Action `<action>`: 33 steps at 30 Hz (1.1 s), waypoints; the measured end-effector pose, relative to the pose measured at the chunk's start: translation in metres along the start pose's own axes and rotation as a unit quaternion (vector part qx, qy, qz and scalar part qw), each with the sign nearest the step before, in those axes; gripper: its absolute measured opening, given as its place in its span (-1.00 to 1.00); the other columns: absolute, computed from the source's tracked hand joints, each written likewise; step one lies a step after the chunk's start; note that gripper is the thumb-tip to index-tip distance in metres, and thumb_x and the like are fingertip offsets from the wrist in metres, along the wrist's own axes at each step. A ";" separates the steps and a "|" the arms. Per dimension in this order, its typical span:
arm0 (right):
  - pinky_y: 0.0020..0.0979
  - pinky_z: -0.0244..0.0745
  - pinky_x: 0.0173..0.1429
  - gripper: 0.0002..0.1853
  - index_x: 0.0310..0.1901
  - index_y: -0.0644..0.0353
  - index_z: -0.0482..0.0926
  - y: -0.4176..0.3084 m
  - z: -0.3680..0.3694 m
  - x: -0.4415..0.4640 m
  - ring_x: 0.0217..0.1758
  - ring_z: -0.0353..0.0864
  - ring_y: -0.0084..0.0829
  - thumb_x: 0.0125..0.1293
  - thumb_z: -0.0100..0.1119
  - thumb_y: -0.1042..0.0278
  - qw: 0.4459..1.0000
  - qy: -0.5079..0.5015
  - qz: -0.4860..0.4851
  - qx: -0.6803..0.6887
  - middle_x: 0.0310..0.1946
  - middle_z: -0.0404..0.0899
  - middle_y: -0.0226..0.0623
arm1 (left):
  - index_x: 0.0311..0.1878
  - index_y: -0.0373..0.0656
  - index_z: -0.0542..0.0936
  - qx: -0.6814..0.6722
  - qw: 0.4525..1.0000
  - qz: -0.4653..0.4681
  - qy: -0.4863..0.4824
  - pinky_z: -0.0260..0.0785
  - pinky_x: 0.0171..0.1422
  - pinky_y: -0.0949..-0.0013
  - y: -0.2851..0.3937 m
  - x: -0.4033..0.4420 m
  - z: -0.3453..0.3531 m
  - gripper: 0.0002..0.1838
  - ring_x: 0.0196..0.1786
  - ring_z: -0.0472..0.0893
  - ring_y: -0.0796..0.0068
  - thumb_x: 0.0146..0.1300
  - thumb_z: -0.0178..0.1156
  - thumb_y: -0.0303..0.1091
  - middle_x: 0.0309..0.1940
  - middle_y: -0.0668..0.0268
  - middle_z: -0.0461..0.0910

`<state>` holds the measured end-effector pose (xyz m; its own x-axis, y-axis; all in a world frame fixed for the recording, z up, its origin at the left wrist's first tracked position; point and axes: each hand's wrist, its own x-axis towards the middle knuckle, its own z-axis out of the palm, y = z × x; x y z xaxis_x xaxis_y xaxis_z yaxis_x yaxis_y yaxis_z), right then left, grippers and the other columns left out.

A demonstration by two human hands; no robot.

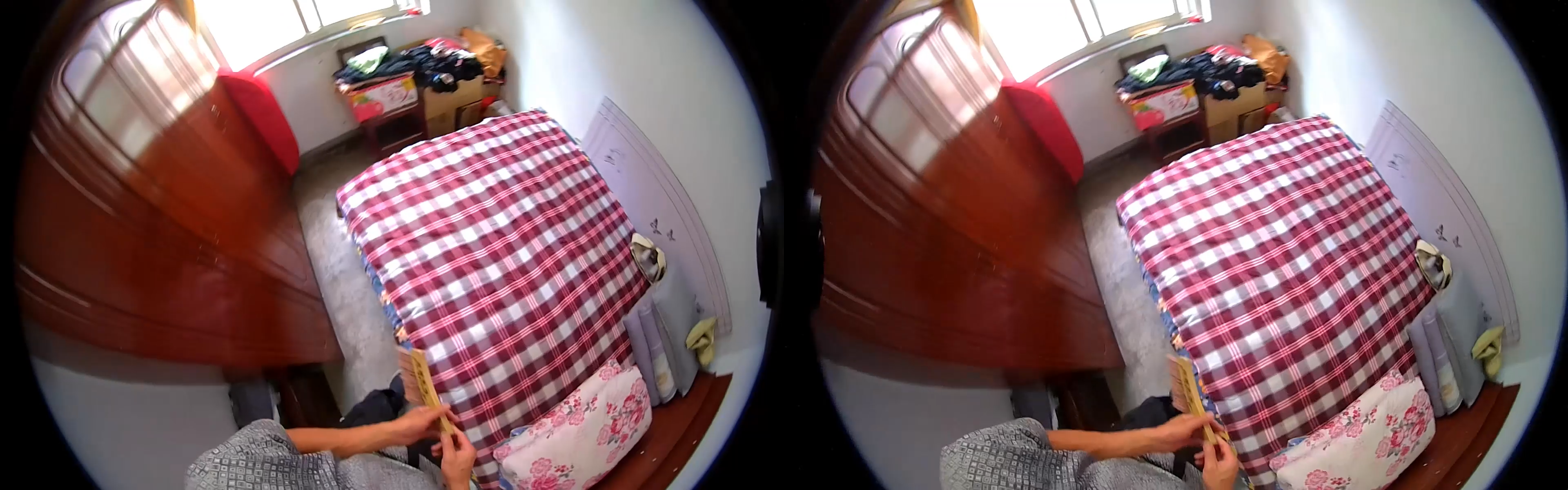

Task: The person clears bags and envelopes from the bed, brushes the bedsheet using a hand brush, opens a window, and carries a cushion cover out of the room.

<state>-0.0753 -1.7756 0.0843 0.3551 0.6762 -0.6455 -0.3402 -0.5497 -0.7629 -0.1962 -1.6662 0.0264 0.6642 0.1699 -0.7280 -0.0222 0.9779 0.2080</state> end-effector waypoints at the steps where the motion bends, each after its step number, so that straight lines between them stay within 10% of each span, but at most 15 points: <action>1: -0.50 0.67 -0.33 -0.76 0.00 0.39 0.62 0.014 -0.003 0.006 -0.38 0.71 -0.49 0.38 0.27 0.46 0.999 -0.015 0.018 0.041 -0.36 0.69 -0.20 | 0.10 -0.23 0.57 -0.027 0.999 0.015 0.024 0.49 0.25 0.30 0.000 -0.008 -0.004 -0.52 0.09 0.64 0.37 0.58 -0.04 0.04 0.04 0.23 0.65; 10: -0.51 0.60 -0.34 -0.80 -0.16 0.34 0.63 -0.001 0.000 -0.001 -0.48 0.65 -0.54 0.46 0.23 0.33 0.988 -0.120 0.034 -0.087 -0.42 0.68 -0.31 | 0.12 -0.13 0.54 -0.198 0.962 0.182 0.040 0.46 0.33 0.17 -0.055 -0.056 -0.021 -0.58 0.18 0.61 0.37 0.61 -0.12 0.00 0.18 0.26 0.61; 22: -0.57 0.53 -0.33 -0.83 -0.03 0.29 0.61 0.018 0.041 -0.029 -0.38 0.62 -0.58 0.45 0.23 0.41 0.971 -0.222 0.084 0.004 -0.27 0.67 -0.32 | 0.17 -0.11 0.54 -0.490 0.781 0.388 -0.012 0.34 0.49 0.05 -0.159 -0.106 -0.025 -0.70 0.33 0.53 0.25 0.59 -0.02 -0.16 0.33 0.21 0.51; 33: -0.37 0.55 0.14 -0.77 0.03 0.33 0.58 0.065 0.167 -0.134 -0.03 0.68 -0.40 0.36 0.21 0.61 0.828 -0.547 0.094 -0.083 -0.11 0.70 -0.21 | 0.15 -0.13 0.58 -0.562 0.622 0.544 -0.035 0.43 0.35 0.19 -0.251 -0.208 -0.108 -0.61 0.21 0.60 0.35 0.59 -0.08 -0.06 0.26 0.27 0.57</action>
<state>-0.2899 -1.8199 0.1270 -0.7222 0.5608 -0.4049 -0.1437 -0.6942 -0.7053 -0.4089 -1.9336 0.0550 -0.1713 0.8382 -0.5178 -0.9691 -0.2379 -0.0646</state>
